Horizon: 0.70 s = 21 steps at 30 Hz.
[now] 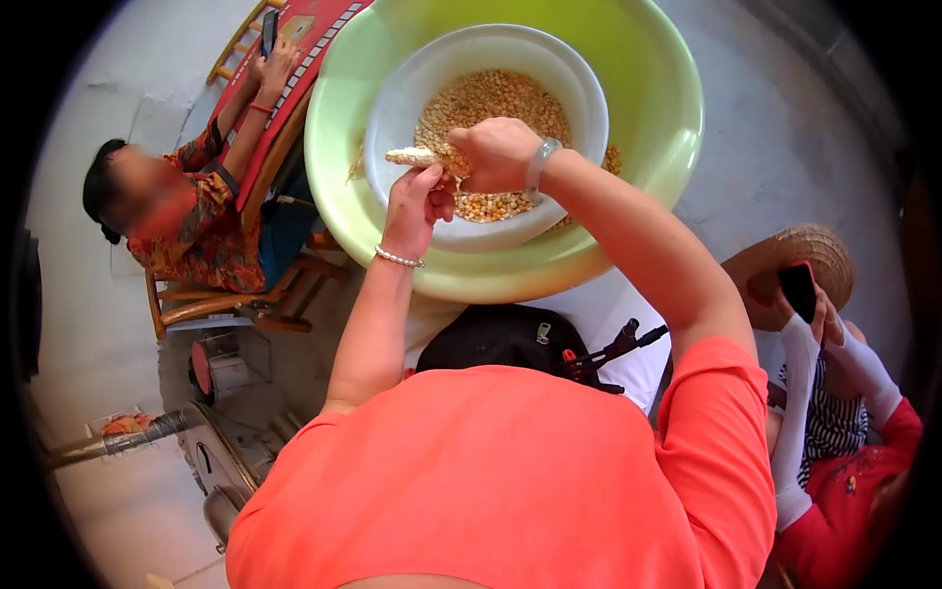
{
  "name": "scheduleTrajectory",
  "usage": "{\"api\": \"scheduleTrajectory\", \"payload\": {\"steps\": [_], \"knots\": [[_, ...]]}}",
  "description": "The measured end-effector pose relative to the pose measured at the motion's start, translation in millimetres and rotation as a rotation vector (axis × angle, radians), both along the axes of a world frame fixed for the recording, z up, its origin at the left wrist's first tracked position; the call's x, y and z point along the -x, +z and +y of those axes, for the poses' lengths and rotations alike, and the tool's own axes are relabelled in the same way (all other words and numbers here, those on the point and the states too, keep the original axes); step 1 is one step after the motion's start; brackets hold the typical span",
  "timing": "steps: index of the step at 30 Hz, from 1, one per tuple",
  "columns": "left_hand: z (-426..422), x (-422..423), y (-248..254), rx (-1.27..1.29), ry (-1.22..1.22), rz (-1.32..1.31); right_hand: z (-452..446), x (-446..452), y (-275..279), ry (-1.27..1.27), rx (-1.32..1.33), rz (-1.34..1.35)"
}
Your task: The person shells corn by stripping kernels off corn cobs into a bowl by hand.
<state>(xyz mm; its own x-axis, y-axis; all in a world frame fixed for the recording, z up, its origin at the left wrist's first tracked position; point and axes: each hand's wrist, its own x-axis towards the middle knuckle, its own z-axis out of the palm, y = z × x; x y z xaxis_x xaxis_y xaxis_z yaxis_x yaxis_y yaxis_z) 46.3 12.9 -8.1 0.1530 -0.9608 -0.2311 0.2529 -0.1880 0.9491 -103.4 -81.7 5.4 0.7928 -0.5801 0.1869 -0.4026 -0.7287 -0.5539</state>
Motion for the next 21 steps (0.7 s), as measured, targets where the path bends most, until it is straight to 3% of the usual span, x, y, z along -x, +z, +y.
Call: {"api": "scheduleTrajectory", "payload": {"steps": [2, 10, 21], "knots": [[-1.4, -1.9, -5.5, -0.006, -0.002, -0.129, -3.1, -1.1, -5.9, 0.031, 0.014, -0.057], [4.3, 1.7, 7.5, -0.013, -0.027, -0.143, -5.2, -2.5, -12.1, -0.005, -0.081, -0.159], [5.8, 3.5, 1.9, -0.075, 0.009, -0.071, 5.8, -2.5, -17.5, -0.051, 0.213, -0.071]]}}
